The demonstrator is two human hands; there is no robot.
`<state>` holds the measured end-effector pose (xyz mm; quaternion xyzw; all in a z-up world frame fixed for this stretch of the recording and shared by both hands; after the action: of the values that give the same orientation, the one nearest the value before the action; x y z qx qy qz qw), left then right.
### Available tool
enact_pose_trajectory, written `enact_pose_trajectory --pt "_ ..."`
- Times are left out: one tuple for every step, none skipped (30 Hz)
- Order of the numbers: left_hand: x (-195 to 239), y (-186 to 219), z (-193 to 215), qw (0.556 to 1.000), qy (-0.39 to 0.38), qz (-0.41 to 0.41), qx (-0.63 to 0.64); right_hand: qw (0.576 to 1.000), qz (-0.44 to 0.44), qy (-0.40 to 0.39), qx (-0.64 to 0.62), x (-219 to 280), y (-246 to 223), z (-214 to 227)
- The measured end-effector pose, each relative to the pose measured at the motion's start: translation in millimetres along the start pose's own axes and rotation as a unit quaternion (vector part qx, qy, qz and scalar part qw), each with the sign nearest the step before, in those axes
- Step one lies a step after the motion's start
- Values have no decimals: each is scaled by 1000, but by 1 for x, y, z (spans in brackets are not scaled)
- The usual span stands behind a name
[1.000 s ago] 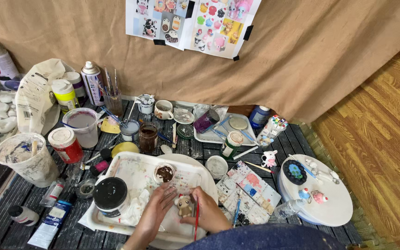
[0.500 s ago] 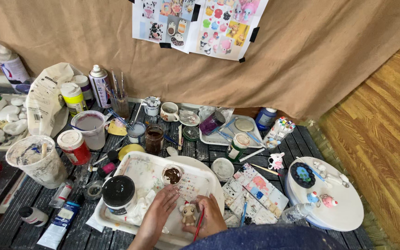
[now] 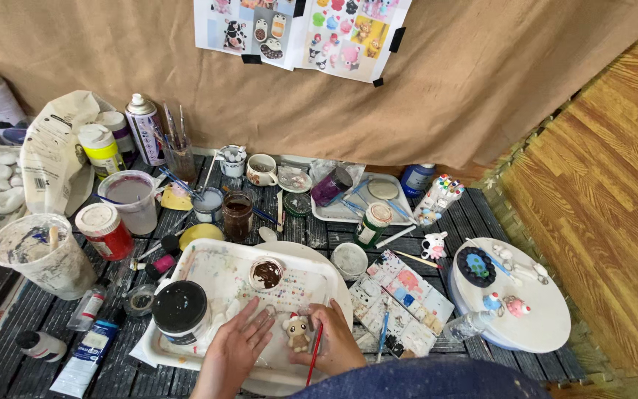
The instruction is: The person paints a small figurine using a fine brush, repeatedly dipping it into paint containers and applying color to the figurine's details. The person also uses a sponge to dab paint onto a palette.
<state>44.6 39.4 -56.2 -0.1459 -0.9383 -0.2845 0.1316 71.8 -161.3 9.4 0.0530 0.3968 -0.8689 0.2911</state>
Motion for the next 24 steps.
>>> enact_pose_trajectory --pt "2 -1 -2 1000 -14 -2 -26 1000 -1 5 -9 0 -1 2" --pt "5 -3 -3 998 -27 -6 -53 1000 -1 10 -19 -1 -2 3" --pt "6 -3 -4 996 -41 -10 -79 998 -45 2 -44 0 4 2" --pt "7 -4 0 994 -26 -13 -109 994 -89 -7 -68 4 9 2" --pt "7 -4 4 990 -10 -16 -139 987 -134 -16 -93 8 16 0" --pt "7 -5 10 985 5 -18 -169 981 -140 -4 -136 10 17 1" --pt "9 -1 12 977 -7 -57 -208 973 -145 8 -179 12 20 2" --pt "12 6 15 964 -19 -97 -247 963 -149 21 -223 12 22 3" --pt "13 11 16 948 -32 -137 -286 958 -130 41 -251 13 22 6" --pt "15 16 16 927 -52 -185 -321 952 -110 59 -279 13 22 9" --pt "16 20 16 903 -72 -232 -356 944 -89 77 -307 13 22 12" --pt "18 24 15 874 -91 -278 -388 936 -86 92 -330 13 25 13" --pt "14 22 20 896 -99 -243 -357 926 -84 107 -352 12 27 13" --pt "9 19 23 917 -107 -207 -325 916 -81 122 -374 12 29 12" --pt "7 16 26 934 -116 -171 -292 895 -88 160 -407 17 31 11" --pt "5 14 29 940 -93 -141 -296 872 -96 197 -438 24 31 6" --pt "4 13 31 945 -70 -111 -299 846 -103 234 -468 29 33 3" --pt "5 11 33 949 -47 -78 -302 833 -89 240 -491 31 31 -1" --pt "8 14 30 939 -36 -97 -329 819 -75 245 -514 31 31 -6" --pt "10 17 26 927 -26 -115 -356 804 -60 251 -536 31 31 -8" --pt "12 20 22 914 -16 -133 -382 800 -59 261 -538 30 33 -8" --pt "14 21 20 918 -17 -126 -375 796 -57 270 -539 28 36 -6" --pt "17 22 18 922 -17 -119 -368 792 -55 278 -541 27 38 -4" --pt "20 23 18 926 -17 -111 -361 787 -75 289 -540 28 41 -3"
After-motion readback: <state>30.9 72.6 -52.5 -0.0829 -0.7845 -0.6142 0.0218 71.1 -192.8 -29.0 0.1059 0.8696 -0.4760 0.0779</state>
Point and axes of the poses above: each hand's wrist, its own x-axis away from the middle knuckle, its own z-axis out of the back of the hand, y = z × x, the point moved 7 cm from there along -x, towards the middle knuckle, and after that the axes turned 2 degrees about z, right-handed, at the moved point
